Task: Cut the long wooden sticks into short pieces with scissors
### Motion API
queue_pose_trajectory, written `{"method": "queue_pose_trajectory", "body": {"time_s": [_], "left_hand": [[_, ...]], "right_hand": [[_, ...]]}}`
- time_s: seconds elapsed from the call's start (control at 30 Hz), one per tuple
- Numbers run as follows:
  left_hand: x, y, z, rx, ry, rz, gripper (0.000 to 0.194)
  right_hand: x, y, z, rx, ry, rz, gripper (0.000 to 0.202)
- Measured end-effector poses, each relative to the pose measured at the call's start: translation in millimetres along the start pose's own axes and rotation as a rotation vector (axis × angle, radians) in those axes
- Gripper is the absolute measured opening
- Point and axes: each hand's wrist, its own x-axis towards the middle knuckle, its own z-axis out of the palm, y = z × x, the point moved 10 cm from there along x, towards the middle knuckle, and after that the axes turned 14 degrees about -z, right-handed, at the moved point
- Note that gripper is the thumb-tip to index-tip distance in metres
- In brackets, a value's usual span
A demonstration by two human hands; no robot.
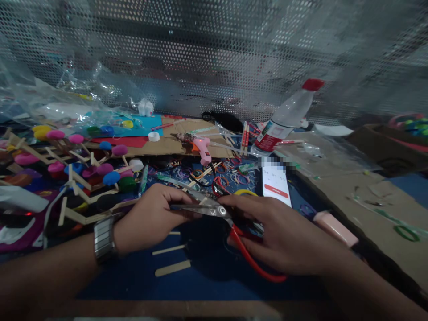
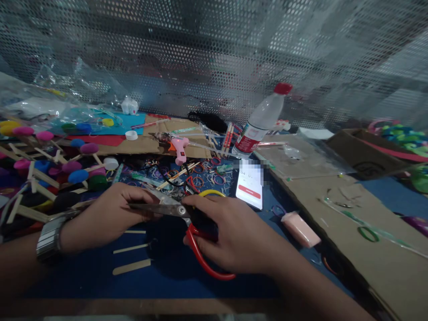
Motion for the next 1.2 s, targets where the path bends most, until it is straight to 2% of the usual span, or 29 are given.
{"method": "queue_pose_trajectory", "body": {"time_s": [0.1,0.27,0.5,0.67,0.8,1.0,1.1,1.2], "left_hand": [[-3,4,-1.0,0.018,0.032,0.028,0.011],[-5,9,0.1,-0.057,0.031,0.078,0.009],[-4,10,0.0,-0.016,0.039,0.072,0.011],[-2,9,-1.4,0.044,0.061,0.082,0.008],[-1,5,3.9,-0.049,-0.038,0.023,0.009],[-2,-5,16.2,-0.280,-0.217,-0.147,0.015],[-2,-4,17.8,-0.322,-0.238,-0.140,0.014],[-3,2,17.3,-0.292,-0.243,-0.064,0.012]], "right_hand": [[-2,5,5,-0.009,-0.007,0.048,0.048],[-1,5,10,-0.034,-0.035,0.047,0.049],[-2,6,13,-0.103,-0.085,0.086,0.037],[0,5,11,-0.055,-0.060,0.087,0.031],[1,3,11,0.087,-0.070,0.112,0.031],[-3,5,17,0.287,-0.095,0.163,0.017],[-6,9,22,0.395,-0.098,0.192,0.015],[-8,11,24,0.473,-0.086,0.206,0.019]]}}
